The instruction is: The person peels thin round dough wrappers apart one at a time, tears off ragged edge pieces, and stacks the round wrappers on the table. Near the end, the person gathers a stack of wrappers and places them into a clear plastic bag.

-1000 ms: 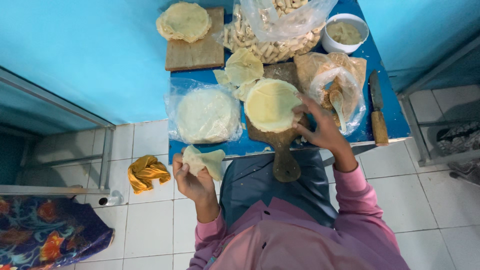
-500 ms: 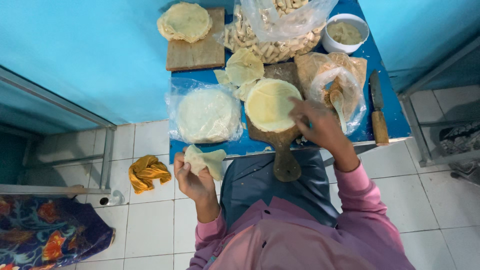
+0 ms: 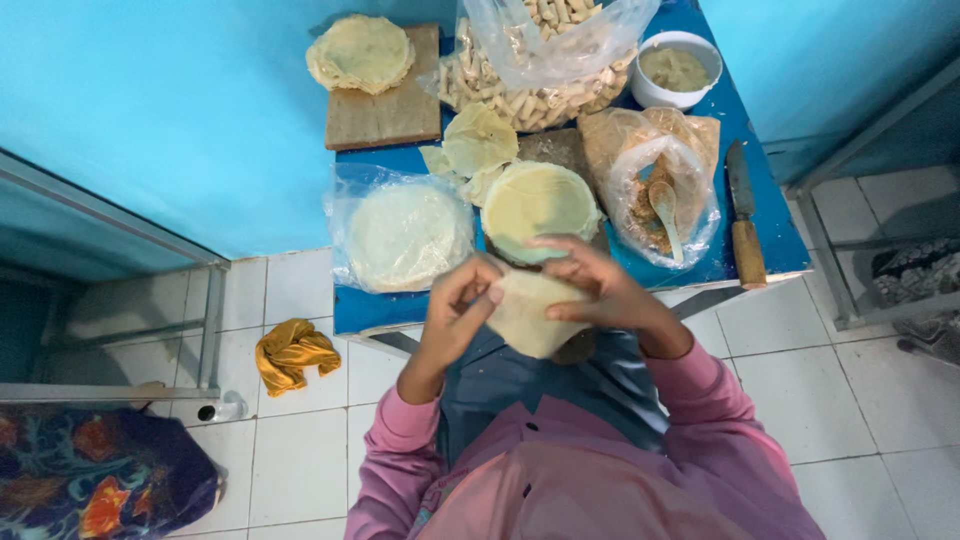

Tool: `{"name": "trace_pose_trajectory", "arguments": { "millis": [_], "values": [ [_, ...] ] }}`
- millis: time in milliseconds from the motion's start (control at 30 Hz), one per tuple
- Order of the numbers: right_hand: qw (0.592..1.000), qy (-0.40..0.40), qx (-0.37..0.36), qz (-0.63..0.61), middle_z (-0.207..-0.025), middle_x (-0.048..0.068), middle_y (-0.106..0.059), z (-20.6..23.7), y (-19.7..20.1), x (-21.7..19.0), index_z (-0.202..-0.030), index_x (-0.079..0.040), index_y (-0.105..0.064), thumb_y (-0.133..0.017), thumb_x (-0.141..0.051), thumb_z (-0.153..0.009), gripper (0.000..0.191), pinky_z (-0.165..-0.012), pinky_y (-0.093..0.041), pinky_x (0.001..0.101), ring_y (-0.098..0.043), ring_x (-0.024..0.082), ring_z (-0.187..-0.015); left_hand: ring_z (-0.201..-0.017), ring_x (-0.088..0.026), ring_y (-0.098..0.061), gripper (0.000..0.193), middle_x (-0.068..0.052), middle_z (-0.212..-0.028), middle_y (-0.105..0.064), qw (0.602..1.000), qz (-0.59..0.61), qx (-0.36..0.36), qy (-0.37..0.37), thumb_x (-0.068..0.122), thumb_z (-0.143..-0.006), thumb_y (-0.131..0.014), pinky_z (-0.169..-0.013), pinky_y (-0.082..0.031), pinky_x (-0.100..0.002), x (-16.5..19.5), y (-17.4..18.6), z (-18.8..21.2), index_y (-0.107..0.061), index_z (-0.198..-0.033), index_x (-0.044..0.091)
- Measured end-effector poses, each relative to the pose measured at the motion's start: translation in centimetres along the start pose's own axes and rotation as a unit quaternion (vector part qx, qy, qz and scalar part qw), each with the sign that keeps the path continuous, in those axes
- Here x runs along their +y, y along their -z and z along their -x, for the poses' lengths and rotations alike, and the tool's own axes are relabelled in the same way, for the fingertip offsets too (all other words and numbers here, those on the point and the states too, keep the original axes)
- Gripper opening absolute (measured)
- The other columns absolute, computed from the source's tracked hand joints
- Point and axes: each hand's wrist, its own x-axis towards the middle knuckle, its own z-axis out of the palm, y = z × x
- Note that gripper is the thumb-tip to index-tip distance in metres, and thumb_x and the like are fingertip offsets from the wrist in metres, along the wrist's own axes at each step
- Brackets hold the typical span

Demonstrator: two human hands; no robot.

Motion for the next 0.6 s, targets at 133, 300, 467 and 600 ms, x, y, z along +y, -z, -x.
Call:
{"name": "trace_pose_trajectory", "arguments": {
  "millis": [133, 300, 467, 600],
  "values": [
    [0.995, 0.052, 0.077, -0.03, -0.112, 0.003, -0.059, 0.7, 1.7, -0.7, -0.154, -0.011, -0.041, -0.083, 0.004, -0.079, 0.088, -0.089, -0.048, 0.0259, -0.058, 0.013, -0.108, -0.07, -0.001, -0.043, 0.005, 0.008, -0.079, -0.053, 0.99, -0.14, 0.03, 0.01, 0.005, -0.104, -0.062, -0.062, -0.033, -0.02, 0.6, 0.2, -2.1, -0.06, -0.101, 0.002],
    [0.983, 0.074, 0.149, 0.077, -0.102, 0.001, -0.06, -1.3, 4.3, -1.0, -0.151, -0.011, -0.047, -0.075, 0.014, -0.086, 0.075, -0.08, -0.052, 0.0222, -0.06, 0.009, -0.096, -0.06, -0.002, -0.041, 0.008, 0.004, -0.07, -0.053, 0.968, -0.218, 0.128, -0.001, 0.008, -0.102, -0.066, -0.052, -0.031, -0.022, -0.8, 0.6, -5.3, -0.061, -0.098, 0.002],
    [0.933, 0.054, 0.2, 0.293, -0.092, 0.002, -0.066, -7.6, 8.3, 1.0, -0.146, -0.012, -0.051, -0.076, 0.006, -0.086, 0.067, -0.068, -0.052, 0.0247, -0.063, 0.008, -0.079, -0.062, -0.027, -0.069, 0.008, -0.015, -0.07, -0.066, 0.903, -0.4, 0.146, -0.062, 0.006, -0.094, -0.067, -0.057, -0.051, -0.037, -4.3, 2.8, -11.5, -0.063, -0.095, 0.0],
    [0.909, 0.083, 0.203, 0.355, -0.085, 0.006, -0.069, -9.0, 9.4, 3.7, -0.141, -0.009, -0.053, -0.076, 0.004, -0.084, 0.062, -0.066, -0.053, 0.0273, -0.064, 0.012, -0.073, -0.079, -0.047, -0.066, 0.004, -0.026, -0.079, -0.067, 0.851, -0.502, 0.136, -0.071, 0.002, -0.089, -0.067, -0.07, -0.051, -0.053, -7.1, 3.9, -13.2, -0.064, -0.091, 0.0]
  ]
}}
